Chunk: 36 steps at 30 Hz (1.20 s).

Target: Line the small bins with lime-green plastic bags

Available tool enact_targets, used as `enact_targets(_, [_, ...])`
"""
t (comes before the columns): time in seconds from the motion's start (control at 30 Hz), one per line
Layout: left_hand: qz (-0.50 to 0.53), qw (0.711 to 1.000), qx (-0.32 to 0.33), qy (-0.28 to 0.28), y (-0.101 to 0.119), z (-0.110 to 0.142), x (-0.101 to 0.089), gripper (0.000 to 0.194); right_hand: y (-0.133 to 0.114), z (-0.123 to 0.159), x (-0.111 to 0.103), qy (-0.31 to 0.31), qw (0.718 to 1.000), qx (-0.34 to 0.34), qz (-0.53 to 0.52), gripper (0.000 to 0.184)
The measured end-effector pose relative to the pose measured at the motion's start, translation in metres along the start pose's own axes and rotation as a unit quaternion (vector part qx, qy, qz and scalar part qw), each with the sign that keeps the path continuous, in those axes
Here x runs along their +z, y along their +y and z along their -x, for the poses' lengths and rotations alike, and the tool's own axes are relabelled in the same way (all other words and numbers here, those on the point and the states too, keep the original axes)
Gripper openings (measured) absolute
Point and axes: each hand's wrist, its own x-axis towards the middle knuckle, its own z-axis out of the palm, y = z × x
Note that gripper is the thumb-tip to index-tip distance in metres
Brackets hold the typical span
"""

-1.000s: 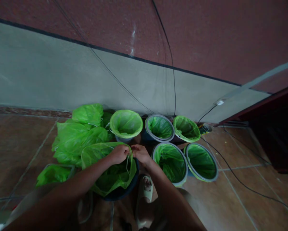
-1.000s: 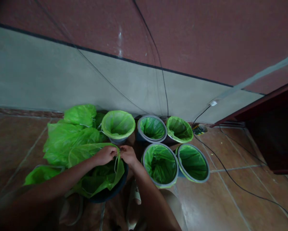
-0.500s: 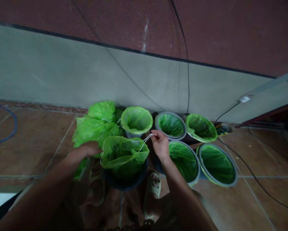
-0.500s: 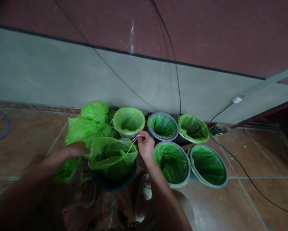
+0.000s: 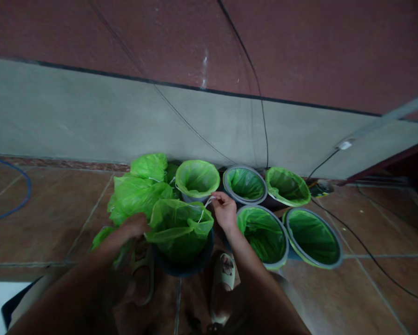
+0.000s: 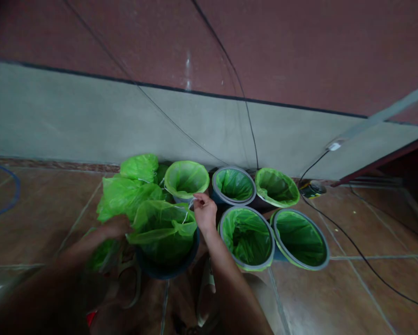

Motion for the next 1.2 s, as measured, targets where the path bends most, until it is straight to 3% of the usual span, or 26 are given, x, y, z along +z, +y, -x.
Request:
enact_targets(0.1, [-0.026,1.000,-0.007,-0.011,0.027,0.006,-0.031,0.039,-0.017,0.003,-0.002,-0.004,0.988,0.037,-0.153,0.020])
enact_targets(0.13, [-0.015,1.000,0.019,-0.018,0.039,0.010,-0.040,0.036,-0.025,0.004,-0.004,-0.020,0.974,0.056,-0.217,0.023])
enact_targets(0.2, [0.134,0.984,0.121,0.000,0.067,0.021,-0.050,0.026,-0.040,0.006,-0.008,-0.071,0.940,0.090,-0.323,0.028])
enact_targets(0.27, [0.318,0.925,0.209,0.013,0.093,0.028,-0.049,0.029,-0.050,0.008,-0.009,-0.119,0.915,0.113,-0.370,0.030])
enact_targets(0.33, [0.430,0.874,0.225,0.014,0.114,0.030,-0.038,0.035,-0.053,0.009,-0.007,-0.136,0.913,0.134,-0.360,0.028])
enact_targets(0.43, [0.388,0.896,0.212,-0.033,0.132,0.021,-0.016,0.041,-0.048,0.012,0.003,-0.134,0.927,0.171,-0.307,0.030])
enact_targets(0.5, [0.336,0.913,0.231,-0.028,0.138,0.012,-0.005,0.041,-0.044,0.017,0.012,-0.168,0.930,0.188,-0.269,0.037])
enact_targets(0.63, [0.300,0.914,0.275,-0.003,0.140,-0.004,0.005,0.042,-0.040,0.034,0.031,-0.312,0.913,0.193,-0.177,0.045])
enact_targets(0.73, [0.304,0.928,0.217,-0.011,0.136,-0.017,0.009,0.047,-0.038,0.039,0.038,-0.353,0.902,0.196,-0.154,0.039])
enact_targets(0.83, [0.361,0.923,0.130,-0.031,0.125,-0.028,0.017,0.050,-0.039,0.033,0.034,-0.308,0.902,0.209,-0.220,0.038])
enact_targets(0.9, [0.387,0.913,0.121,-0.048,0.118,-0.032,0.024,0.046,-0.042,0.026,0.027,-0.261,0.903,0.214,-0.265,0.038])
enact_targets(1.0, [0.329,0.927,0.172,-0.052,0.112,-0.031,0.034,0.035,-0.046,0.019,0.021,-0.213,0.906,0.216,-0.297,0.038])
enact_targets(1.13, [0.208,0.933,0.273,-0.110,0.118,-0.019,0.046,0.020,-0.049,0.021,0.023,-0.214,0.900,0.214,-0.312,0.038])
enact_targets(1.2, [0.185,0.935,0.281,-0.112,0.121,-0.016,0.051,0.020,-0.050,0.023,0.025,-0.217,0.899,0.215,-0.313,0.039])
